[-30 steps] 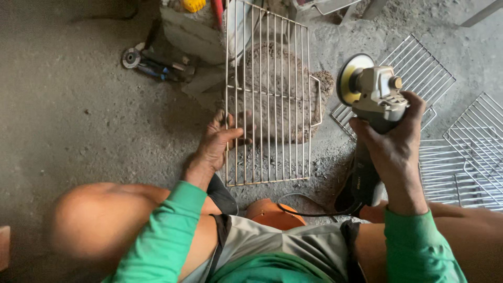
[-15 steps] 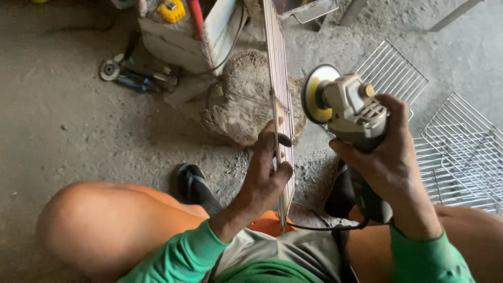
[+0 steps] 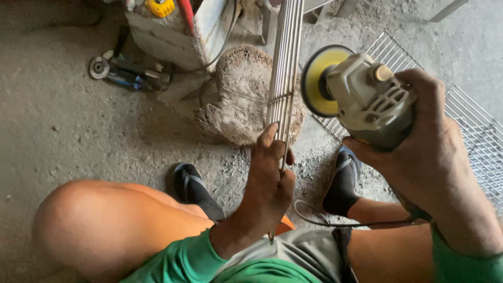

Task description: The person uses an angle grinder to smooth the surface of a metal grate. They hold the grate with one hand and operate the grinder with the other, moving the tool along the bars to remove rough edges or welds.

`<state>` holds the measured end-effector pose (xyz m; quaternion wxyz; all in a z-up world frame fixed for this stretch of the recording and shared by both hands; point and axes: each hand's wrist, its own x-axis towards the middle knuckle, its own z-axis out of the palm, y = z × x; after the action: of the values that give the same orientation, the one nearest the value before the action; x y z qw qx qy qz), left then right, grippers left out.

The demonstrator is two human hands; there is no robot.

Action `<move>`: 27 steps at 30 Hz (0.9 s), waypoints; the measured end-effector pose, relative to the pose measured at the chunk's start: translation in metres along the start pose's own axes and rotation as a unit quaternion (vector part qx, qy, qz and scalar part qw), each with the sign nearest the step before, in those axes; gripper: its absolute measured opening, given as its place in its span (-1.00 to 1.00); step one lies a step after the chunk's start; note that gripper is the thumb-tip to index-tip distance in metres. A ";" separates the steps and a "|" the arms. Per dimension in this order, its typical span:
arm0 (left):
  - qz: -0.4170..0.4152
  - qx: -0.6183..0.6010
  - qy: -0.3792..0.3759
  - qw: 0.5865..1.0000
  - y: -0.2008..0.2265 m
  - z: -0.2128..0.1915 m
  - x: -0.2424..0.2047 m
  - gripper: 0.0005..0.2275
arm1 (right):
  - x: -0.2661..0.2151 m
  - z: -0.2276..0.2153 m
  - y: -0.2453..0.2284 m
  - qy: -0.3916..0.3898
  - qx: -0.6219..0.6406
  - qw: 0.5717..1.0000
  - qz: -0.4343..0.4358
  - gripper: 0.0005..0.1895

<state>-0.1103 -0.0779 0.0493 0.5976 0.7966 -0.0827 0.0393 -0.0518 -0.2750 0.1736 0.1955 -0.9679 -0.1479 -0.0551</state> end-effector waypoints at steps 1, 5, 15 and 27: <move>0.038 0.018 0.020 0.999 0.000 0.003 0.002 -0.78 | 0.005 -0.002 0.000 -0.009 -0.022 0.999 -0.028 -0.04; 0.036 0.015 0.002 0.999 0.002 0.016 -0.004 -0.79 | 0.022 -0.014 0.000 -0.070 -0.109 0.989 -0.072 -0.15; 0.056 0.050 0.018 0.997 0.005 0.028 -0.005 -0.81 | 0.043 -0.033 -0.017 -0.082 -0.177 0.975 -0.110 -0.20; 0.035 0.055 0.003 0.998 0.006 0.034 -0.008 -0.81 | 0.055 -0.038 -0.033 -0.134 -0.297 0.937 -0.124 -0.27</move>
<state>-0.1206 -0.1110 0.0443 0.5517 0.8245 -0.1062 0.0670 -0.0117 -0.2468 0.2291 -0.1305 -0.9543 -0.2687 0.0103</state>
